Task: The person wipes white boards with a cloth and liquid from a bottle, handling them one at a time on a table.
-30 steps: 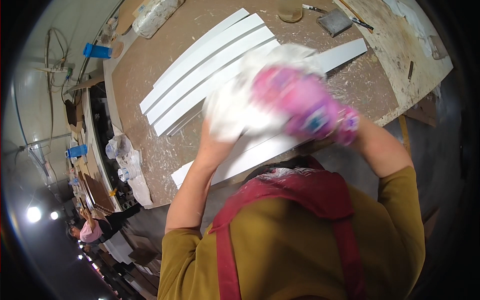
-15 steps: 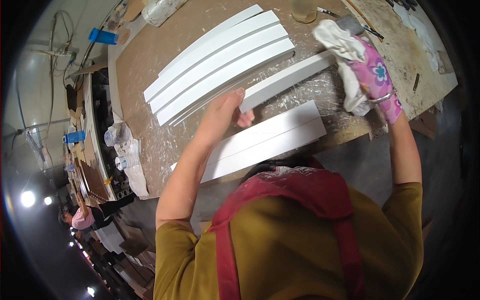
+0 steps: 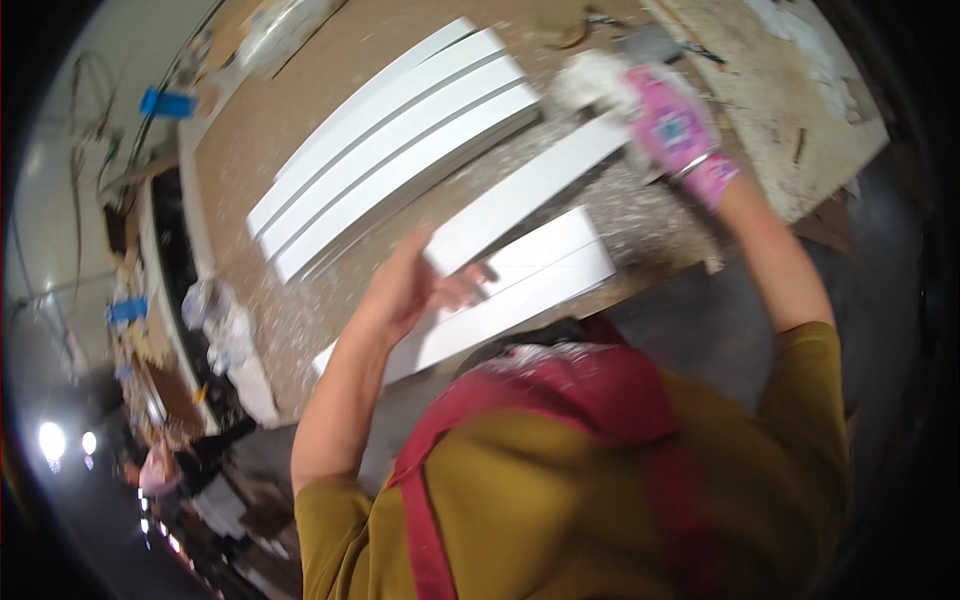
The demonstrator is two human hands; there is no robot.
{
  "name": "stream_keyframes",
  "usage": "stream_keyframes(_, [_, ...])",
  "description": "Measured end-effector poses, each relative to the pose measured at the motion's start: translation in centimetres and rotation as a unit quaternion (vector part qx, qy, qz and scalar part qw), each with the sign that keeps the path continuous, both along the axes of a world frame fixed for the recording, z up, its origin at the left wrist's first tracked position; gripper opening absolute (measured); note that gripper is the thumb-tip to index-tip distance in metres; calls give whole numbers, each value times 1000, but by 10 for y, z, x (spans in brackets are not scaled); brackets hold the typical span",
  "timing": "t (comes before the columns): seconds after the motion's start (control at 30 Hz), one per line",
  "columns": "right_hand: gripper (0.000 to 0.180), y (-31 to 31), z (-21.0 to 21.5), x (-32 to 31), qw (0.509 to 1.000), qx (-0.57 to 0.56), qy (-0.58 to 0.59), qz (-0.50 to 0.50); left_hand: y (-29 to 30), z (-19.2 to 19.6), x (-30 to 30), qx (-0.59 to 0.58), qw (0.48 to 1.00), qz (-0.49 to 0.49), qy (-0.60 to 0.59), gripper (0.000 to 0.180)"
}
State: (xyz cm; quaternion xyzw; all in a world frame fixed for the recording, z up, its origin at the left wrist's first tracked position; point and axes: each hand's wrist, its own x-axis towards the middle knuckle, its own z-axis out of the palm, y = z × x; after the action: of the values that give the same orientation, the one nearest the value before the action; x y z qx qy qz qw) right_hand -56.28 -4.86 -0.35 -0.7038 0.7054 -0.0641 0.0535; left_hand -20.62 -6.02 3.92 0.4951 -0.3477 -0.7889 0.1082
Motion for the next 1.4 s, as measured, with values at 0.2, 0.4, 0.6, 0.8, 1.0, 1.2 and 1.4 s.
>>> stream_keyframes(0.2, [50,20,5,85,974,-86,-43,205,7,4,-2,-100,992,-47,-66,37])
stream_keyframes(0.4, [50,10,-87,-157,977,-89,115,-153,-2,5,-14,-109,990,-39,-76,28])
stream_keyframes(0.6, [33,30,-38,-182,660,130,-714,-195,-19,16,14,-217,974,-14,-65,28])
stream_keyframes(0.8, [37,74,19,-102,743,109,-656,-74,6,37,104,-209,972,34,-106,39])
stream_keyframes(1.0, [43,118,74,-7,708,314,-627,-79,73,41,204,-171,964,104,-175,35])
stream_keyframes(1.2, [50,124,52,42,736,342,-582,53,107,30,216,-186,918,97,-336,36])
stream_keyframes(1.4, [38,121,87,58,792,297,-531,-59,114,22,215,-295,787,-46,-540,38])
